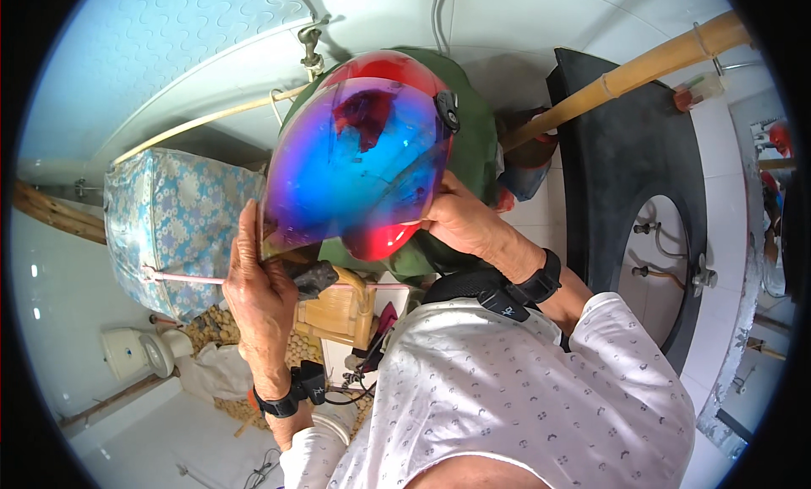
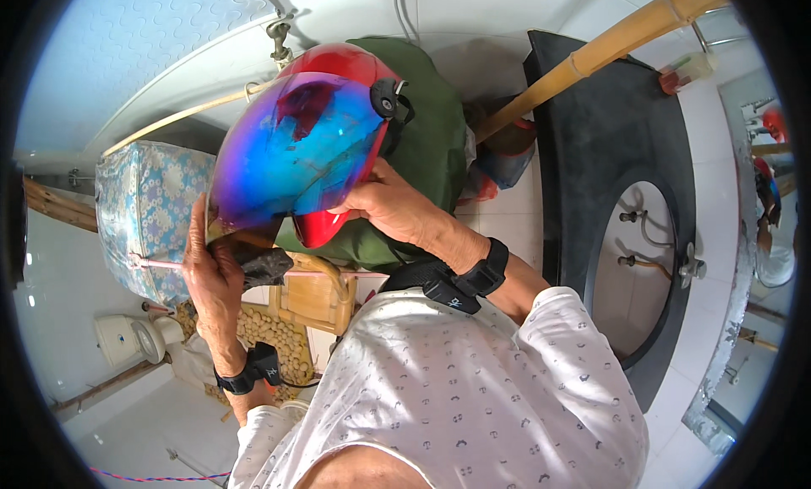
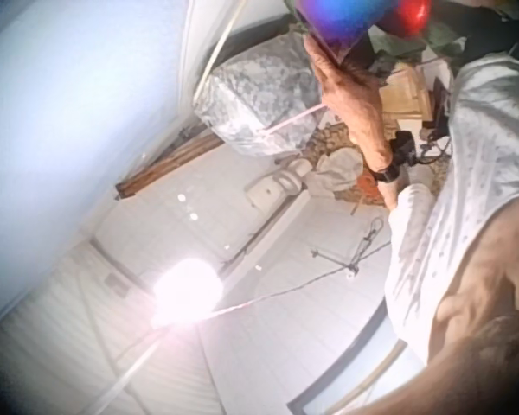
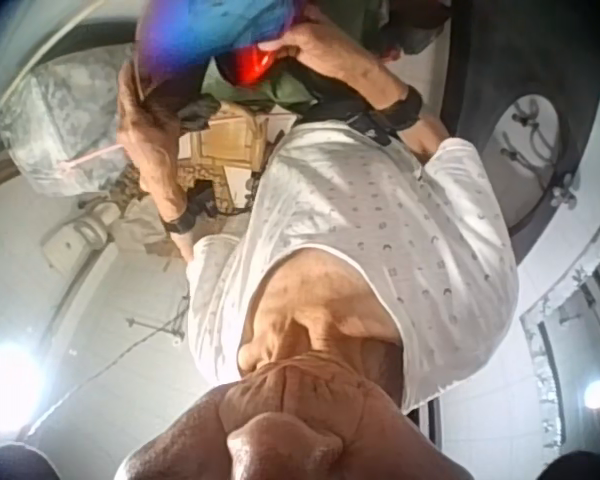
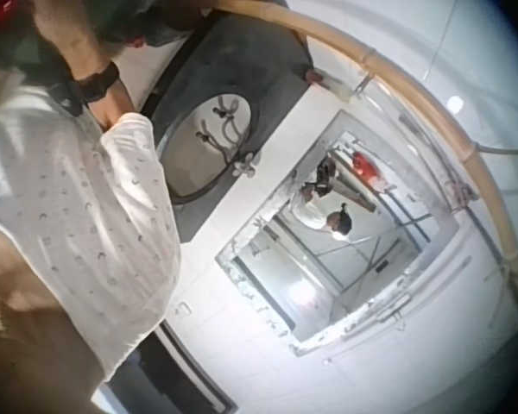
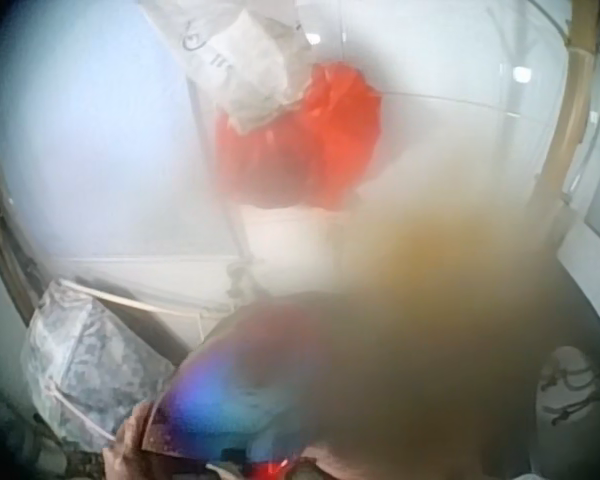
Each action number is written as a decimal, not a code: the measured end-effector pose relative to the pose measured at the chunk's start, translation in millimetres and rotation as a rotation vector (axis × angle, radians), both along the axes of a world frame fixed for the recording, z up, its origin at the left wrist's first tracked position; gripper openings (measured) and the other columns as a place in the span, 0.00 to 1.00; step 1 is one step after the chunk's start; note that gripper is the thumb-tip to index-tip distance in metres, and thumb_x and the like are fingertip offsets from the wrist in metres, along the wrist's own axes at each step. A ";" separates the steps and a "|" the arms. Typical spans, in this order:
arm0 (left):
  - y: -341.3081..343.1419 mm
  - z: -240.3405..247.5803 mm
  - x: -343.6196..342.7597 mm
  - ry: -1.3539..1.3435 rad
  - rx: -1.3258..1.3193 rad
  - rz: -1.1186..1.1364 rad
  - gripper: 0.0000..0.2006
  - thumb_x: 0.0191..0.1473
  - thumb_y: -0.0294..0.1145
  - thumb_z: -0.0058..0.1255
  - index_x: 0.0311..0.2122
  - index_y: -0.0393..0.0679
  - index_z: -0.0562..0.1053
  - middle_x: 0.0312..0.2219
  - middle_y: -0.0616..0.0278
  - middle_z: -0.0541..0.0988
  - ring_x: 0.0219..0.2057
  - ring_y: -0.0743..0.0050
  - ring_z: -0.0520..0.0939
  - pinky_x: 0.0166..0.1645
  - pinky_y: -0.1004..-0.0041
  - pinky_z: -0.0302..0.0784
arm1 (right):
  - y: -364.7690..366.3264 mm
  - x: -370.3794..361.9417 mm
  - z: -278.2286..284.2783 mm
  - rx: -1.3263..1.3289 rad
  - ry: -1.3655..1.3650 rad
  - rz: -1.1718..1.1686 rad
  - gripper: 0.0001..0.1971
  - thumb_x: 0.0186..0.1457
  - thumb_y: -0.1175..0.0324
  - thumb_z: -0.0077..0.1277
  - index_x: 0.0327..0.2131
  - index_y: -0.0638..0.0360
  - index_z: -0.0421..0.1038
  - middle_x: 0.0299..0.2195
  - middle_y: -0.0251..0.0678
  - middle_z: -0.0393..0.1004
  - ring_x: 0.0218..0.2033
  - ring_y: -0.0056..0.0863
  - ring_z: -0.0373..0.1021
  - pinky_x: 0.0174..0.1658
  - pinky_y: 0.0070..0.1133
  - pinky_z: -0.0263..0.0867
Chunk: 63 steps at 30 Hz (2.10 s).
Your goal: The person wipes a helmet, its interior, and a green cover with a cloth, then wipes the surface of a black countertop around a sink and a mobile phone.
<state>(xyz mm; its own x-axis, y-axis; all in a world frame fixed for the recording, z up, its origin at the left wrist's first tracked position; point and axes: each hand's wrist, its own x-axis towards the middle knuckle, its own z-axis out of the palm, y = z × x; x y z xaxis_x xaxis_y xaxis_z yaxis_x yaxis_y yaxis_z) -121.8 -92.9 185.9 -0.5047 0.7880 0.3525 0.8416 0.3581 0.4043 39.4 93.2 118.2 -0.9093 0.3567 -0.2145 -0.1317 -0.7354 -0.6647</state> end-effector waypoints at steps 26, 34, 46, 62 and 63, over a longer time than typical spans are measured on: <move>27.9 -25.7 -31.0 -0.571 -0.377 -0.176 0.26 0.46 0.37 0.62 0.49 0.35 0.70 0.23 0.60 0.75 0.25 0.79 0.71 0.31 0.77 0.69 | -30.0 189.1 63.0 0.693 -0.319 -0.602 0.27 0.48 0.69 0.59 0.52 0.62 0.63 0.45 0.35 0.71 0.45 0.29 0.69 0.48 0.27 0.66; 84.2 -80.6 -31.2 -0.497 -0.374 -0.243 0.21 0.48 0.32 0.58 0.46 0.33 0.71 0.25 0.55 0.77 0.27 0.73 0.75 0.34 0.73 0.71 | -58.9 294.9 24.6 0.475 0.003 -0.827 0.24 0.51 0.69 0.52 0.52 0.63 0.63 0.48 0.38 0.69 0.48 0.32 0.66 0.52 0.30 0.63; 95.5 -98.9 -19.8 -0.498 -0.386 -0.151 0.18 0.49 0.31 0.57 0.45 0.33 0.72 0.26 0.55 0.77 0.27 0.75 0.74 0.33 0.74 0.71 | 100.3 359.7 -61.0 0.185 0.387 -1.046 0.26 0.43 0.77 0.45 0.50 0.63 0.65 0.48 0.41 0.70 0.50 0.41 0.66 0.56 0.39 0.60; 100.9 -122.3 -16.9 -0.471 -0.389 -0.102 0.18 0.49 0.31 0.56 0.44 0.32 0.72 0.28 0.56 0.78 0.28 0.73 0.76 0.34 0.73 0.72 | 213.9 353.5 -89.9 0.143 0.473 -1.008 0.28 0.35 0.81 0.46 0.48 0.66 0.67 0.47 0.45 0.71 0.50 0.44 0.67 0.58 0.41 0.58; 101.9 -121.7 -15.1 -0.458 -0.383 -0.110 0.18 0.50 0.31 0.56 0.44 0.32 0.72 0.27 0.58 0.77 0.28 0.75 0.75 0.33 0.74 0.71 | 214.0 353.6 -89.8 0.138 0.460 -1.013 0.28 0.35 0.82 0.46 0.48 0.66 0.67 0.47 0.45 0.71 0.50 0.44 0.67 0.58 0.40 0.58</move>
